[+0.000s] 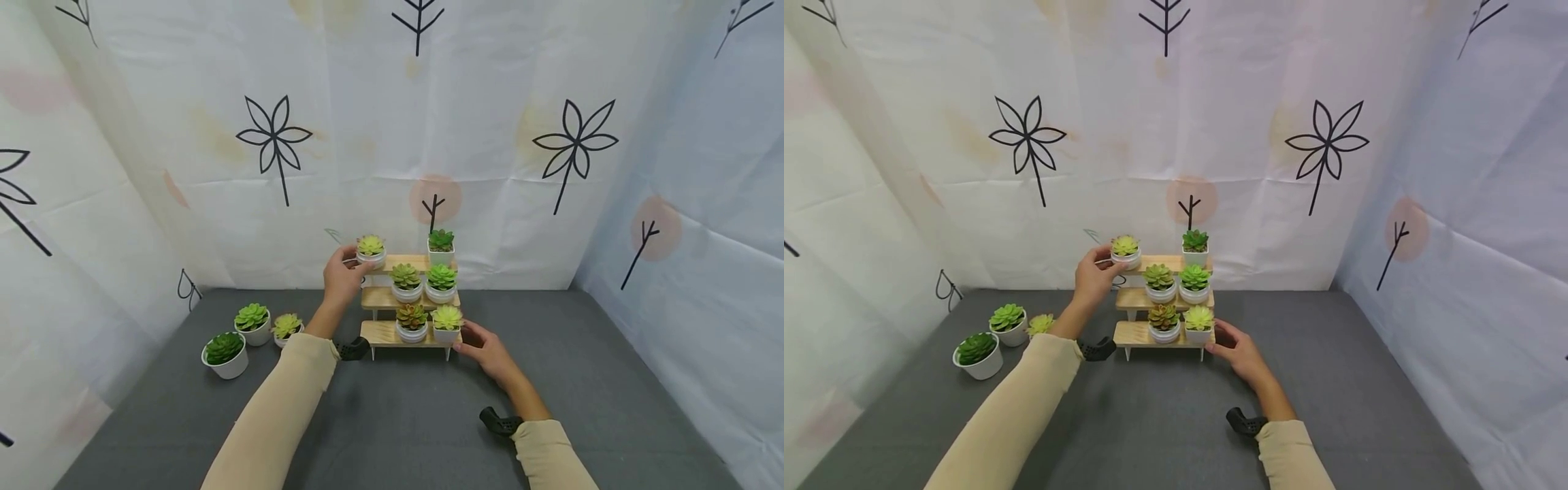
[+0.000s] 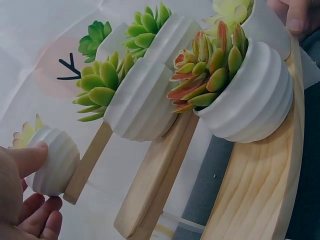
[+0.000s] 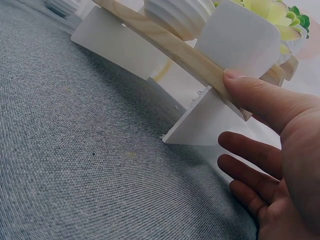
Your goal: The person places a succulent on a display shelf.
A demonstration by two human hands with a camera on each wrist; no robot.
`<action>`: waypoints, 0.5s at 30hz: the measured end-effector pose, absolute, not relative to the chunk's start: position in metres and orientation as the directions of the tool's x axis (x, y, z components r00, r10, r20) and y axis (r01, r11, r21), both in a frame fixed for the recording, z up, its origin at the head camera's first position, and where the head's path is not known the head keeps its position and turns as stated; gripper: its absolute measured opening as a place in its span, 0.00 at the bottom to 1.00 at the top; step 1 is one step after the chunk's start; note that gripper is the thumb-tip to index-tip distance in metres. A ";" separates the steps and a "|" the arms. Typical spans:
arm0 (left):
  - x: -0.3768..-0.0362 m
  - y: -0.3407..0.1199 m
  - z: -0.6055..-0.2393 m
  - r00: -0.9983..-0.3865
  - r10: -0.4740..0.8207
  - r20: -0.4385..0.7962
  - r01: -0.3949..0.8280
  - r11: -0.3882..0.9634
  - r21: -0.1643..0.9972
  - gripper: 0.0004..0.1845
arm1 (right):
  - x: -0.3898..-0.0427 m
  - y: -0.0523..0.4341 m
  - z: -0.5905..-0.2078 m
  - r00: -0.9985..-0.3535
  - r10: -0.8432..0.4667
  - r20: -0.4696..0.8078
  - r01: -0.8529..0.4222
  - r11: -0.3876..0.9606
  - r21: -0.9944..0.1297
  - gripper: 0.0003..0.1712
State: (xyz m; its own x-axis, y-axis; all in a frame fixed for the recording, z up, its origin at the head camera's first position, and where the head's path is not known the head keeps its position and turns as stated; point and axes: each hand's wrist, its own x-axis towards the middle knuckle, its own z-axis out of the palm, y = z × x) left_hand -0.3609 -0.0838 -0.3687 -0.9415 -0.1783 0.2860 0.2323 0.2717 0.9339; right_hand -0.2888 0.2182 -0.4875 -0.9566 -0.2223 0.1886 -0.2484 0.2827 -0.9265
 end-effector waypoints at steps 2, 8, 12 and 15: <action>-0.362 -0.084 -0.370 -0.940 -0.186 0.285 0.230 0.271 0.935 0.28 | -0.288 0.218 -0.487 -0.954 -0.227 0.196 -0.257 0.282 -0.924 0.35; -0.363 -0.080 -0.370 -0.932 -0.183 0.313 0.239 0.337 0.910 0.25 | -0.291 0.218 -0.492 -0.956 -0.213 0.201 -0.262 0.316 -0.912 0.35; -0.363 -0.075 -0.366 -0.925 -0.179 0.336 0.229 0.443 0.867 0.25 | -0.292 0.218 -0.492 -0.957 -0.214 0.199 -0.262 0.327 -0.908 0.35; -0.363 -0.072 -0.364 -0.922 -0.183 0.341 0.211 0.502 0.839 0.23 | -0.292 0.218 -0.492 -0.958 -0.215 0.191 -0.253 0.315 -0.915 0.36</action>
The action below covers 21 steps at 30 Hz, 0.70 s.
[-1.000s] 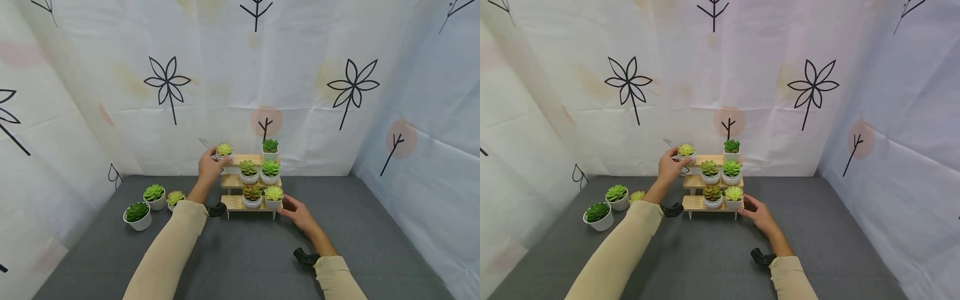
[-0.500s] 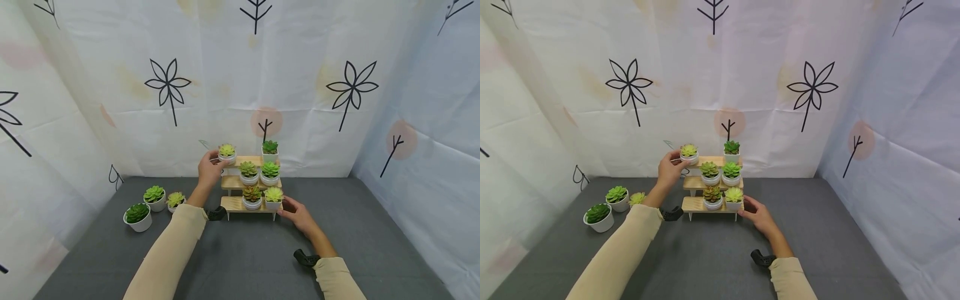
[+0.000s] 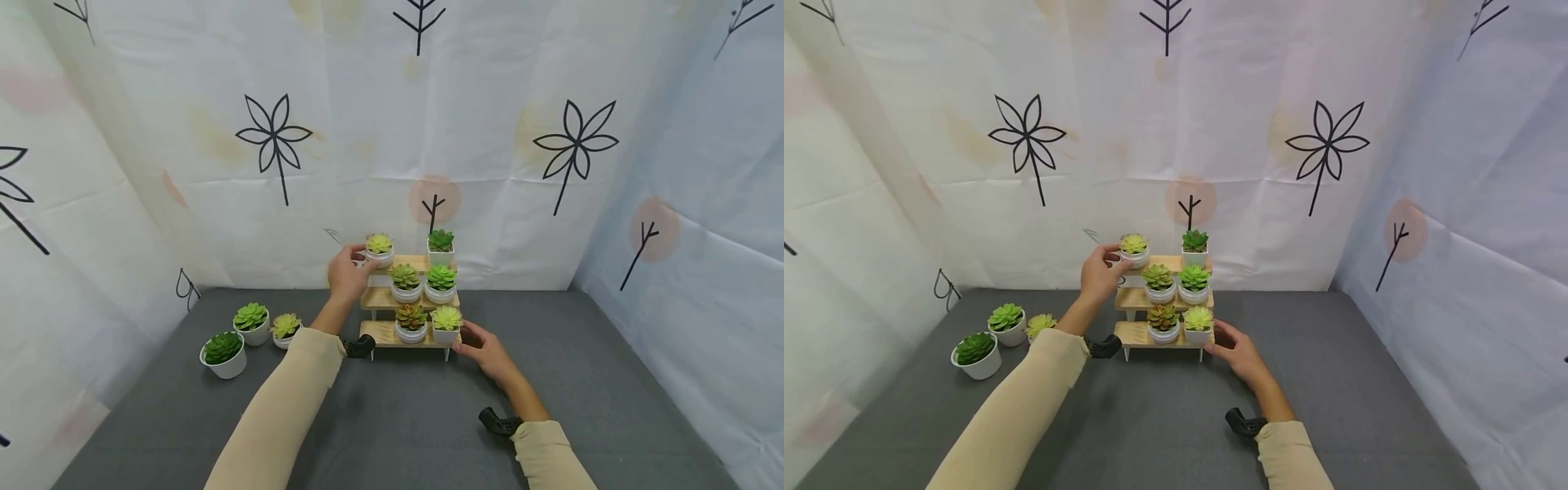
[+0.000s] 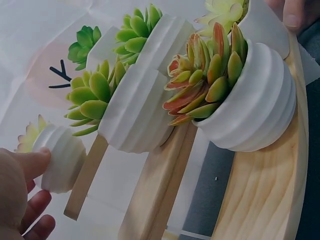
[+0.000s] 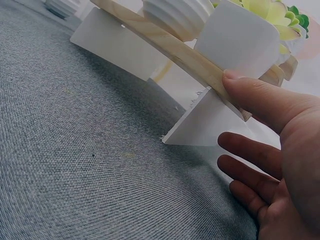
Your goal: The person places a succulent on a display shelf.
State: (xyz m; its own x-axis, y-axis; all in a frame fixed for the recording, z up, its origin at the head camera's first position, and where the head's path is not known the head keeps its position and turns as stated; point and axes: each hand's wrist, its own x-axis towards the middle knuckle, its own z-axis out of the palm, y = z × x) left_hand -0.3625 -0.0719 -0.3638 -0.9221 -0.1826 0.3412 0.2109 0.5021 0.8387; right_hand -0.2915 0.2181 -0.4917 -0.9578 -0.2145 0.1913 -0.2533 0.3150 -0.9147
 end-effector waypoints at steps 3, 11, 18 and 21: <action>-0.363 -0.070 -0.362 -0.922 -0.165 0.350 0.209 0.548 0.810 0.21 | -0.291 0.219 -0.492 -0.959 -0.214 0.186 -0.246 0.303 -0.921 0.36; -0.367 -0.071 -0.360 -0.938 -0.050 0.342 0.242 0.612 0.753 0.22 | -0.291 0.218 -0.491 -0.963 -0.202 0.176 -0.233 0.303 -0.924 0.35; -0.369 -0.073 -0.357 -0.951 0.038 0.306 0.259 0.637 0.726 0.24 | -0.290 0.217 -0.490 -0.964 -0.206 0.171 -0.228 0.302 -0.926 0.35; -0.369 -0.073 -0.355 -0.955 0.070 0.290 0.268 0.627 0.732 0.25 | -0.290 0.217 -0.490 -0.965 -0.200 0.166 -0.221 0.295 -0.929 0.35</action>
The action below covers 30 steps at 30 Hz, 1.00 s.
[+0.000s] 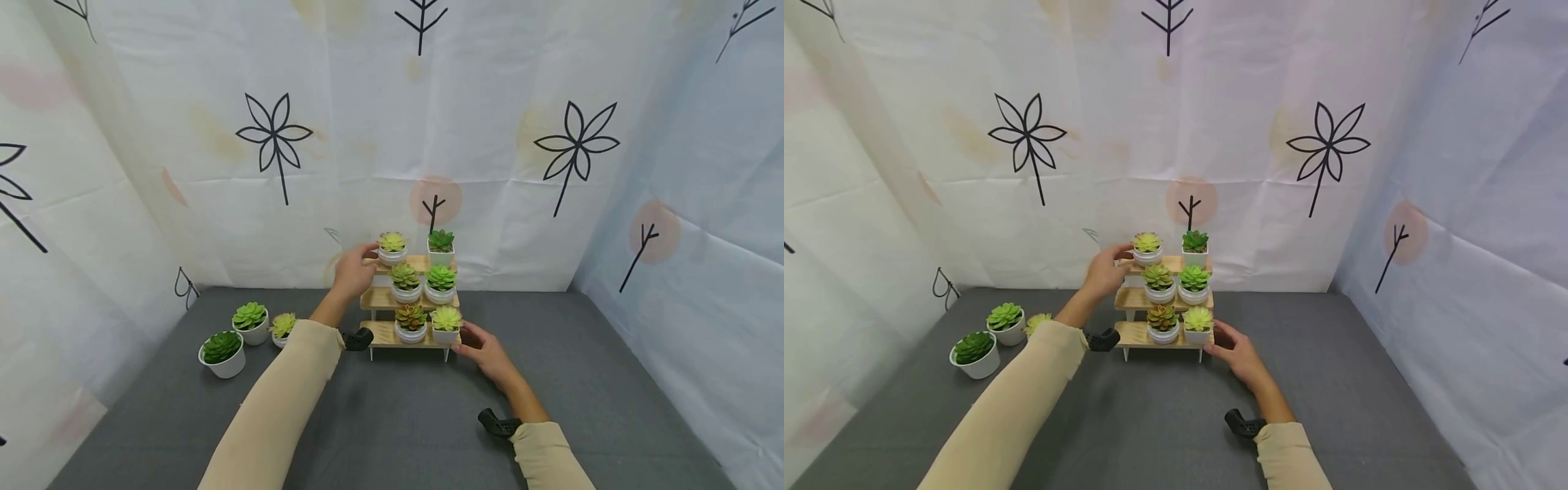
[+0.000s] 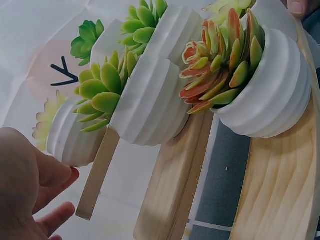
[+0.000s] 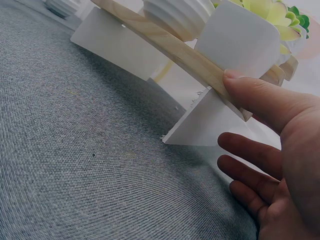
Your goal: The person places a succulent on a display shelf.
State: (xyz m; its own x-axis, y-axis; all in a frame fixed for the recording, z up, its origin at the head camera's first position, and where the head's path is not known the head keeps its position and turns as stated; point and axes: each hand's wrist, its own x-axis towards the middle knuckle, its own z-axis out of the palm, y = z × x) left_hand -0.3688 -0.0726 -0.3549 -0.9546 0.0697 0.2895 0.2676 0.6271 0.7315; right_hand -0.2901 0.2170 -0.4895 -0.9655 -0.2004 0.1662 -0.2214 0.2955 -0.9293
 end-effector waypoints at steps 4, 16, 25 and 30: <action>-0.369 -0.071 -0.355 -0.956 0.100 0.275 0.279 0.599 0.751 0.27 | -0.290 0.218 -0.490 -0.967 -0.196 0.162 -0.216 0.299 -0.929 0.36; -0.371 -0.070 -0.361 -0.938 0.169 0.303 0.346 0.535 0.771 0.32 | -0.290 0.217 -0.490 -0.965 -0.197 0.171 -0.228 0.317 -0.921 0.36; -0.371 -0.070 -0.362 -0.936 0.197 0.291 0.352 0.514 0.782 0.24 | -0.287 0.216 -0.485 -0.959 -0.214 0.188 -0.247 0.298 -0.922 0.35; -0.371 -0.067 -0.361 -0.934 0.193 0.300 0.357 0.524 0.773 0.22 | -0.284 0.215 -0.480 -0.957 -0.221 0.187 -0.247 0.290 -0.925 0.34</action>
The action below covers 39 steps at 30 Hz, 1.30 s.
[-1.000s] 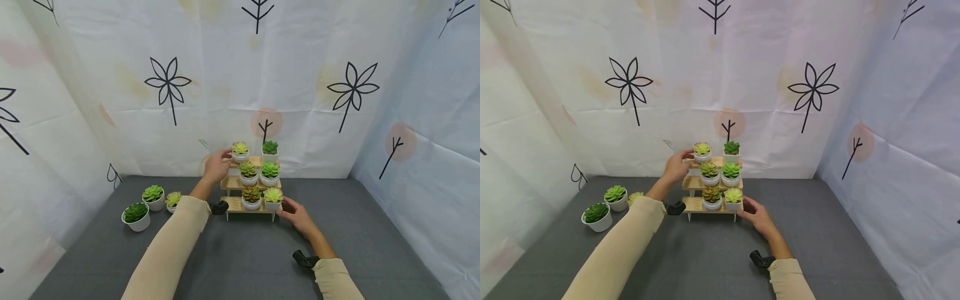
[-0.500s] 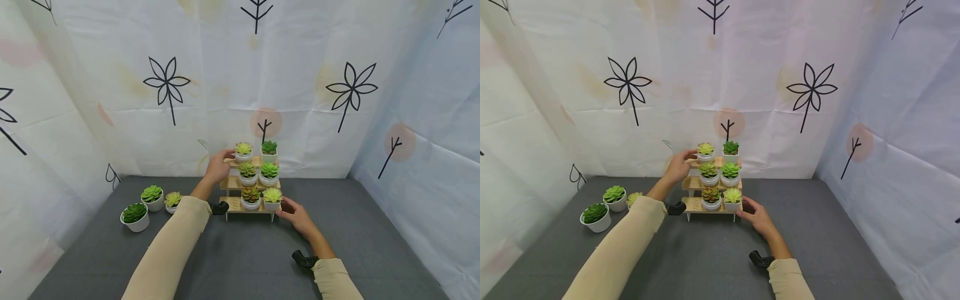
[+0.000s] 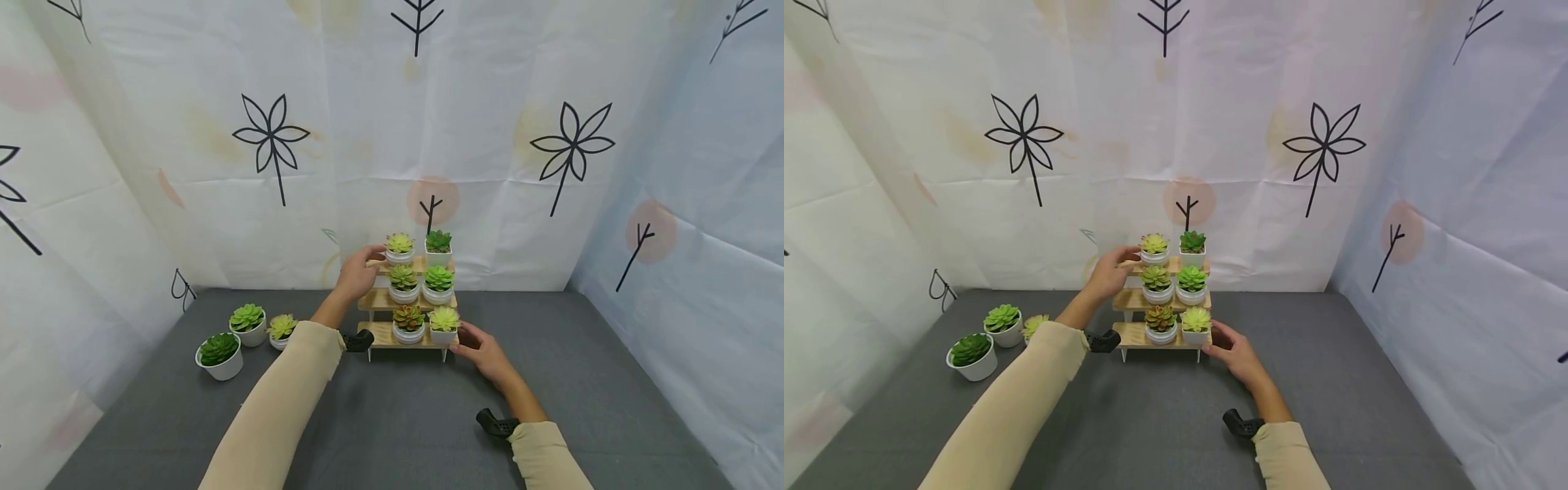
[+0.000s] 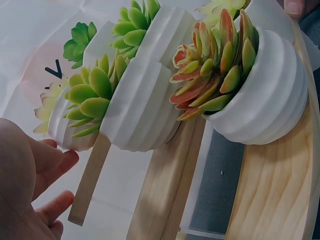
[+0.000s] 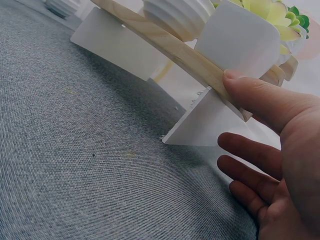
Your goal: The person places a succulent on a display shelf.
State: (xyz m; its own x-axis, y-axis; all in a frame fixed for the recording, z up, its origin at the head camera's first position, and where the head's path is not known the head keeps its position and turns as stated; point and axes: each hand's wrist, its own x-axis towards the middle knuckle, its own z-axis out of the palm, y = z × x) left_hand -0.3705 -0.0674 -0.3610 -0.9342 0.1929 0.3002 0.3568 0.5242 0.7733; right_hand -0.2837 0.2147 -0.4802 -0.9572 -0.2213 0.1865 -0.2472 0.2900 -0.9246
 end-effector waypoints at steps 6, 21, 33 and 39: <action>-0.371 -0.066 -0.361 -0.932 0.200 0.301 0.361 0.521 0.773 0.21 | -0.270 0.207 -0.460 -0.955 -0.233 0.186 -0.252 0.301 -0.920 0.33; -0.368 -0.065 -0.361 -0.927 0.209 0.311 0.375 0.528 0.762 0.21 | -0.270 0.207 -0.459 -0.957 -0.231 0.173 -0.241 0.307 -0.921 0.33; -0.363 -0.073 -0.367 -0.927 0.179 0.331 0.376 0.451 0.810 0.21 | -0.270 0.207 -0.460 -0.958 -0.227 0.175 -0.238 0.287 -0.928 0.33; -0.357 -0.083 -0.372 -0.918 0.138 0.372 0.393 0.437 0.809 0.21 | -0.270 0.208 -0.459 -0.957 -0.230 0.177 -0.239 0.284 -0.929 0.33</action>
State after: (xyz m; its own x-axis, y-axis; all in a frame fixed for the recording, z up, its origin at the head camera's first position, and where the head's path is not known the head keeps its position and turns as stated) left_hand -0.3567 -0.0829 -0.3723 -0.9179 0.1378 0.3721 0.3935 0.4372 0.8087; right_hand -0.2697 0.2076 -0.4592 -0.9571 -0.2300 0.1765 -0.2394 0.2837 -0.9285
